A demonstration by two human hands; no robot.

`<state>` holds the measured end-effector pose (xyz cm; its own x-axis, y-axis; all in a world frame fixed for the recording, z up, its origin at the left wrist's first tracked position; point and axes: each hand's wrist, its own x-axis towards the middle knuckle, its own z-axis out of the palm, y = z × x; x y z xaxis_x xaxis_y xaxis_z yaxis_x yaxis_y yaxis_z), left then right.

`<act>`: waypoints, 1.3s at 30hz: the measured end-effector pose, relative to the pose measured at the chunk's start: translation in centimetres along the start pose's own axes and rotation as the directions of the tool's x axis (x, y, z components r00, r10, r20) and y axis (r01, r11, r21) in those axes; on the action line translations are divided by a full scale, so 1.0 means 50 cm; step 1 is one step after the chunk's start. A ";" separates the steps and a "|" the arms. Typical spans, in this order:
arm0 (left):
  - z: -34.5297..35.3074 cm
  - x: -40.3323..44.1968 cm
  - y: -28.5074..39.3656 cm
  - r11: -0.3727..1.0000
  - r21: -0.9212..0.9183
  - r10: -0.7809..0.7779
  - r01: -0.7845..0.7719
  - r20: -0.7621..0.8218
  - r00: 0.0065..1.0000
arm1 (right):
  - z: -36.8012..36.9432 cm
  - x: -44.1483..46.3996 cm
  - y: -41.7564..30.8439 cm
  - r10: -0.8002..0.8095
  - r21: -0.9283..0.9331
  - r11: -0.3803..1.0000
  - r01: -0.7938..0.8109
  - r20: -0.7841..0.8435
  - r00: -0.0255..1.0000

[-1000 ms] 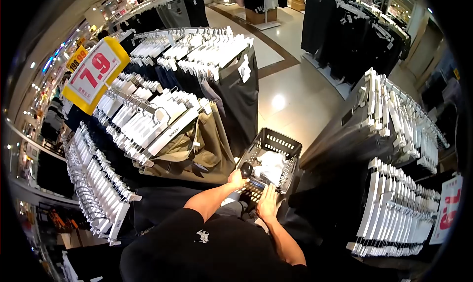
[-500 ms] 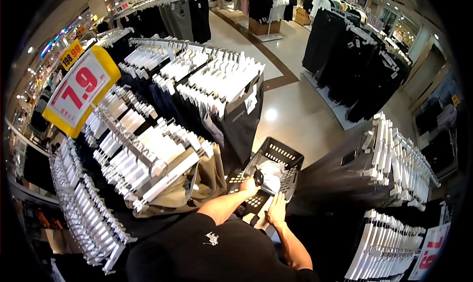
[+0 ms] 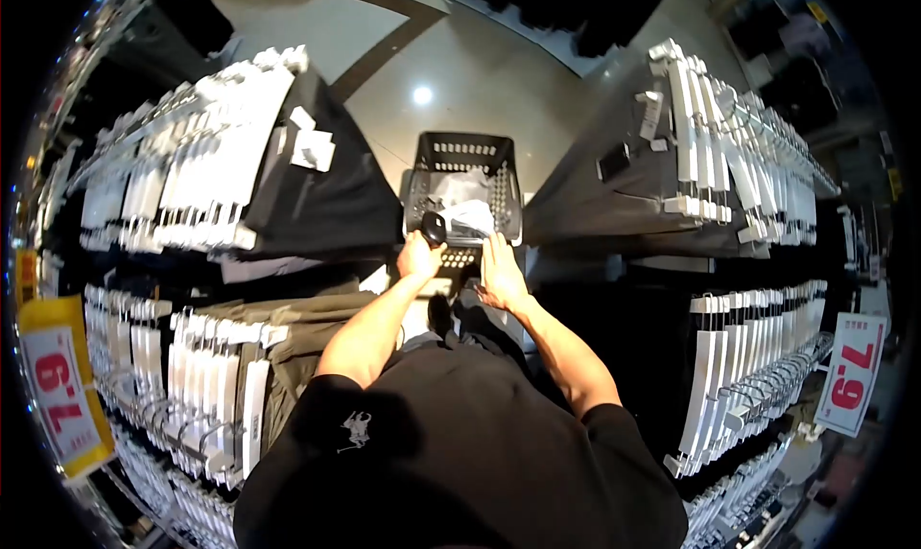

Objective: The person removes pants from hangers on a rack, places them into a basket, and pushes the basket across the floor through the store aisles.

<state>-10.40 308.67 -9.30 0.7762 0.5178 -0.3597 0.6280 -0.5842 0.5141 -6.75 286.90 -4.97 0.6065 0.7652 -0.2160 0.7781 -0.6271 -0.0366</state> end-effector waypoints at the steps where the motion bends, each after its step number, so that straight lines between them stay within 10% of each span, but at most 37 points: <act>1: 0.005 0.011 0.001 1.000 -0.027 0.001 -0.001 0.007 1.000 | -0.018 0.006 0.009 0.025 0.055 0.998 -0.024 0.000 1.000; 11: -0.002 0.093 0.088 0.995 -0.088 -0.045 0.041 -0.036 0.998 | -0.027 0.106 0.141 0.057 0.335 0.941 -0.045 -0.026 0.998; 32: 0.027 0.311 0.107 0.971 -0.228 0.015 -0.071 -0.239 0.971 | -0.083 0.389 0.262 0.036 0.299 0.952 -0.061 0.089 0.995; 33: 0.029 0.332 0.098 0.949 -0.306 -0.099 0.079 -0.050 0.994 | -0.075 0.409 0.267 0.045 0.284 0.957 -0.063 0.069 0.997; 39: -0.028 0.392 0.140 0.971 -0.222 -0.102 0.088 -0.051 0.993 | -0.052 0.520 0.302 0.085 0.295 0.951 -0.089 0.026 0.996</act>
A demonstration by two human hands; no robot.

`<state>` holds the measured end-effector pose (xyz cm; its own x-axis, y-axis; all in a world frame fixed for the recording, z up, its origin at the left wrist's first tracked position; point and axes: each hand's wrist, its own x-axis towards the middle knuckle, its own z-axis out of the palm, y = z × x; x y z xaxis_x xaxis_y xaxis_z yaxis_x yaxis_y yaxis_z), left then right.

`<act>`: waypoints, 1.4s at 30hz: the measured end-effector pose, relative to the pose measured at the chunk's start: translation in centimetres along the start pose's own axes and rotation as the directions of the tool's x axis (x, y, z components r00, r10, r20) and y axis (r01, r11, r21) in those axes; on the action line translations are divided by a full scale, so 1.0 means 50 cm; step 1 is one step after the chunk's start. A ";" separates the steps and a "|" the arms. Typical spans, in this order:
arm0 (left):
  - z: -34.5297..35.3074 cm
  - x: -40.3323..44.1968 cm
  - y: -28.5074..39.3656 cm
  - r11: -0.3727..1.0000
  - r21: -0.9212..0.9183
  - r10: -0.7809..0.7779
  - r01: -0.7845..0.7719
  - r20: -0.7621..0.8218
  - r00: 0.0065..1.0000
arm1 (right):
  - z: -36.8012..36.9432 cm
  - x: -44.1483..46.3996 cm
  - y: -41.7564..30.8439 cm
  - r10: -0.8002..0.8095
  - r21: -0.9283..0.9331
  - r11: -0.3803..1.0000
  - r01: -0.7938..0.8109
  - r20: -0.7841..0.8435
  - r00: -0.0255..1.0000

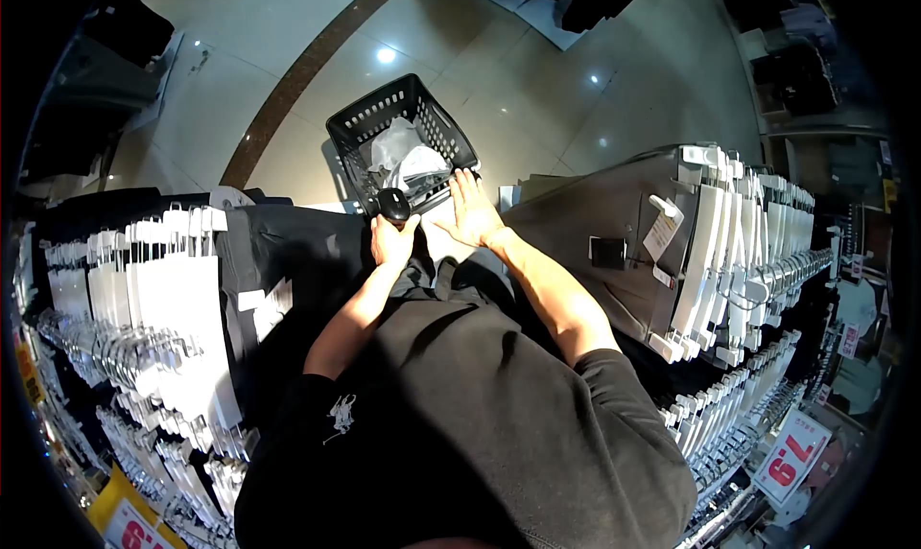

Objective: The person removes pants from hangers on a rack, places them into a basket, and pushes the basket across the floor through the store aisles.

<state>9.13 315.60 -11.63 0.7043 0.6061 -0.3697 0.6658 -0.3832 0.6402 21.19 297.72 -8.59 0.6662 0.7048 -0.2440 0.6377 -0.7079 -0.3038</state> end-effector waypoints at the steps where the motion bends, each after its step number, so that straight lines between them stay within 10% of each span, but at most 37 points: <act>1: -0.007 0.007 0.010 1.000 -0.002 -0.005 0.005 -0.001 1.000 | -0.009 0.013 -0.001 0.009 0.007 1.000 -0.009 0.024 1.000; 21: 0.004 0.172 0.109 0.948 -0.247 -0.277 0.199 -0.340 0.899 | -0.151 0.384 0.028 -0.311 -0.075 0.936 0.343 0.273 0.910; 27: 0.002 0.227 0.123 0.867 -0.329 -0.471 0.374 -0.299 0.830 | -0.169 0.472 0.006 -0.358 -0.204 0.878 0.434 0.324 0.876; 42: -0.026 0.273 0.026 0.933 -0.266 -0.270 0.242 -0.073 0.960 | -0.173 0.405 -0.037 -0.215 -0.145 0.960 0.239 0.160 0.963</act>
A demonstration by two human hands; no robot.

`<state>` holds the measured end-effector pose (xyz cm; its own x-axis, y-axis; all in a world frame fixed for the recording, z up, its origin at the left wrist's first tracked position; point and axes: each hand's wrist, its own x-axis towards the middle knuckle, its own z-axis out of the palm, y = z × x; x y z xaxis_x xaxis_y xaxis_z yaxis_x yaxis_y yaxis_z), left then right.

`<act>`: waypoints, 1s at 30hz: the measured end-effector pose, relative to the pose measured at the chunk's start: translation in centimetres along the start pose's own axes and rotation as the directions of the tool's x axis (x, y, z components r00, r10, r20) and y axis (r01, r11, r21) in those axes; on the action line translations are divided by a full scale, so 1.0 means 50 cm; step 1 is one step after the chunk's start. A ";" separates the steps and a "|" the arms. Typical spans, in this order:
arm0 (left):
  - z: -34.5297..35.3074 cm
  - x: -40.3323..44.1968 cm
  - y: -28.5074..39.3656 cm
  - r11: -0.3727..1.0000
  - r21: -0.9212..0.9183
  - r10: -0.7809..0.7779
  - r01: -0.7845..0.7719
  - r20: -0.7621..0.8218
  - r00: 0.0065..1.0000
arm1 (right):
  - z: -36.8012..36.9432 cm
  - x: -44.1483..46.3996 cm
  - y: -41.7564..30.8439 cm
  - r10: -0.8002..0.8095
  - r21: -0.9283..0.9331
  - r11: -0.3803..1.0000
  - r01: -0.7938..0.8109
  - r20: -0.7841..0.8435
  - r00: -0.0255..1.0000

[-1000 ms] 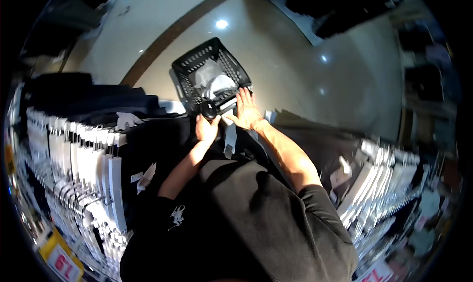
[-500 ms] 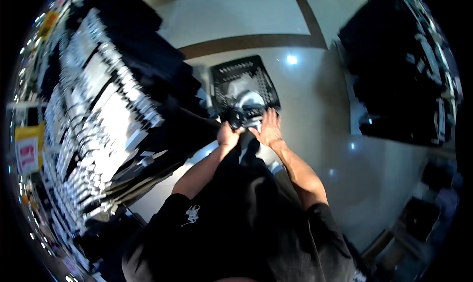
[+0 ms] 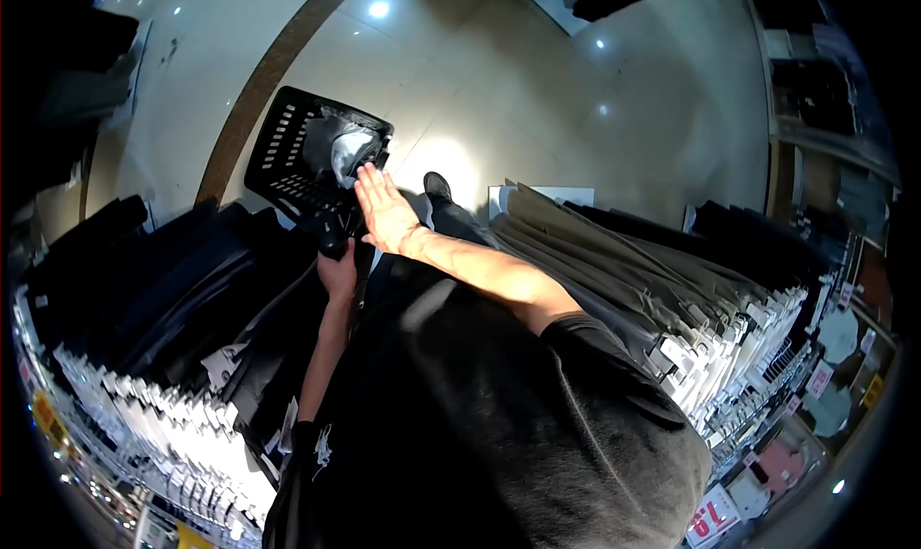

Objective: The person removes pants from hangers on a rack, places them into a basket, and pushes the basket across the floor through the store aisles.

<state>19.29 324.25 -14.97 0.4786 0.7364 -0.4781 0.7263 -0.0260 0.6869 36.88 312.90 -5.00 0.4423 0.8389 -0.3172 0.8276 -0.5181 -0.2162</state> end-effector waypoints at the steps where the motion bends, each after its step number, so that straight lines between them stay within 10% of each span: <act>1: -0.003 0.000 -0.001 1.000 -0.001 0.000 0.000 -0.002 1.000 | -0.013 0.000 0.003 -0.006 0.013 1.000 0.006 0.022 1.000; 30: -0.006 0.001 0.112 0.966 -0.193 -0.147 0.171 0.132 0.980 | -0.009 0.026 0.053 -0.004 -0.026 1.000 0.001 -0.107 0.994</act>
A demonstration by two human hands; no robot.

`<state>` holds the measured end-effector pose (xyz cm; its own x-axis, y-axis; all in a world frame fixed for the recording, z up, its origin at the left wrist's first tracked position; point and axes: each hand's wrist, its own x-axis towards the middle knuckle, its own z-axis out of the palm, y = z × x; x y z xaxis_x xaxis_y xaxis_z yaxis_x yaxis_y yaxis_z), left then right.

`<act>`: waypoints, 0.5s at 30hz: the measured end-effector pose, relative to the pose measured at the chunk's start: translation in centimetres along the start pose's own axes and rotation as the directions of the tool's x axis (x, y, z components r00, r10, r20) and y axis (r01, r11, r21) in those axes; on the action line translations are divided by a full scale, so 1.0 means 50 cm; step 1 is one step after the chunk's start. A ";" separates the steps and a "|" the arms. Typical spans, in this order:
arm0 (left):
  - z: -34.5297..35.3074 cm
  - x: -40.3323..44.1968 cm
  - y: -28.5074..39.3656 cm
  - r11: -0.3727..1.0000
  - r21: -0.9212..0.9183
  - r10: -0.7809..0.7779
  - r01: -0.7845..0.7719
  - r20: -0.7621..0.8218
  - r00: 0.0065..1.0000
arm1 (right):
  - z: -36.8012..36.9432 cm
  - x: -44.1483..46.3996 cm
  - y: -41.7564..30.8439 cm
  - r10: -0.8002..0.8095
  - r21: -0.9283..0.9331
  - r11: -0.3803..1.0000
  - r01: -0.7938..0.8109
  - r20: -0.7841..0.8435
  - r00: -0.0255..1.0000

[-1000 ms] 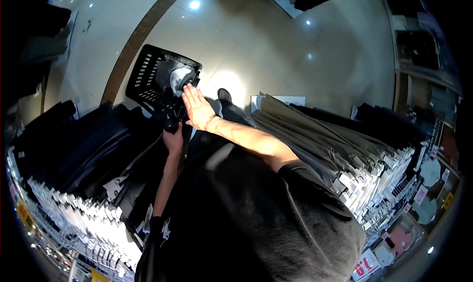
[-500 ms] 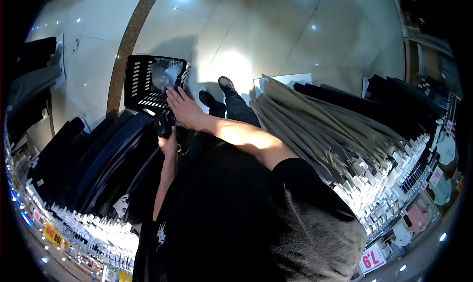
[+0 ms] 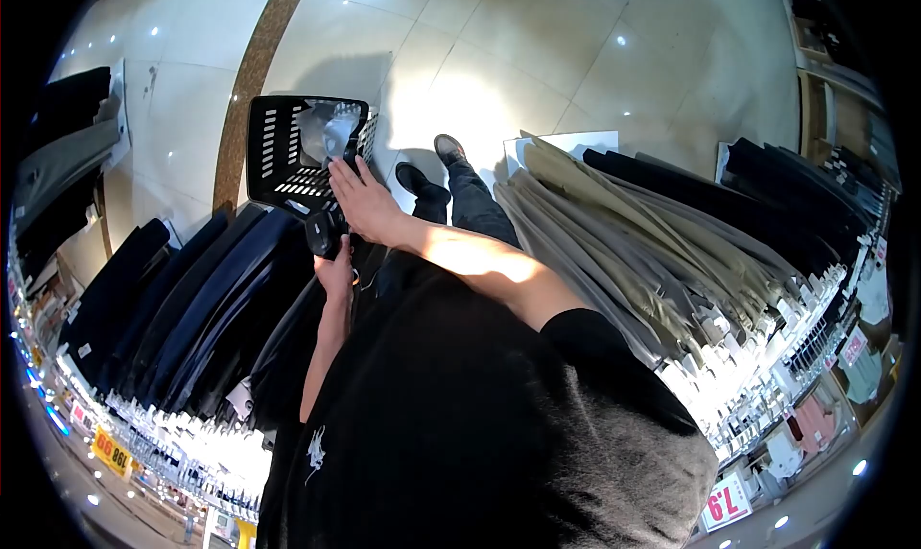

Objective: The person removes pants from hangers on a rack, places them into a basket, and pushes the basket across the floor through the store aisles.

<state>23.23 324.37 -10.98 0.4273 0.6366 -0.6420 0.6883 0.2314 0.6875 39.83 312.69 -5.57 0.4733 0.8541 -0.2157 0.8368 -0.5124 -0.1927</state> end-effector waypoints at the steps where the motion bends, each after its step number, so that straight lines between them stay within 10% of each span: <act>1: 0.000 -0.001 0.000 1.000 -0.013 0.004 -0.004 0.004 1.000 | 0.000 0.000 -0.005 0.012 0.006 1.000 -0.012 0.001 1.000; 9: -0.024 0.013 -0.034 0.995 0.082 0.058 -0.061 0.037 0.998 | 0.001 -0.021 -0.063 0.061 0.010 0.998 -0.061 0.024 0.998; 15: -0.027 0.015 -0.009 0.987 0.004 0.158 -0.160 0.111 0.981 | 0.038 -0.060 -0.095 0.161 0.453 0.890 -0.046 -0.218 0.963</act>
<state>22.48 325.74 -11.31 0.5935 0.5792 -0.5588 0.6135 0.1238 0.7800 33.93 312.39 -5.83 0.6502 0.7592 -0.0295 0.5987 -0.5359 -0.5952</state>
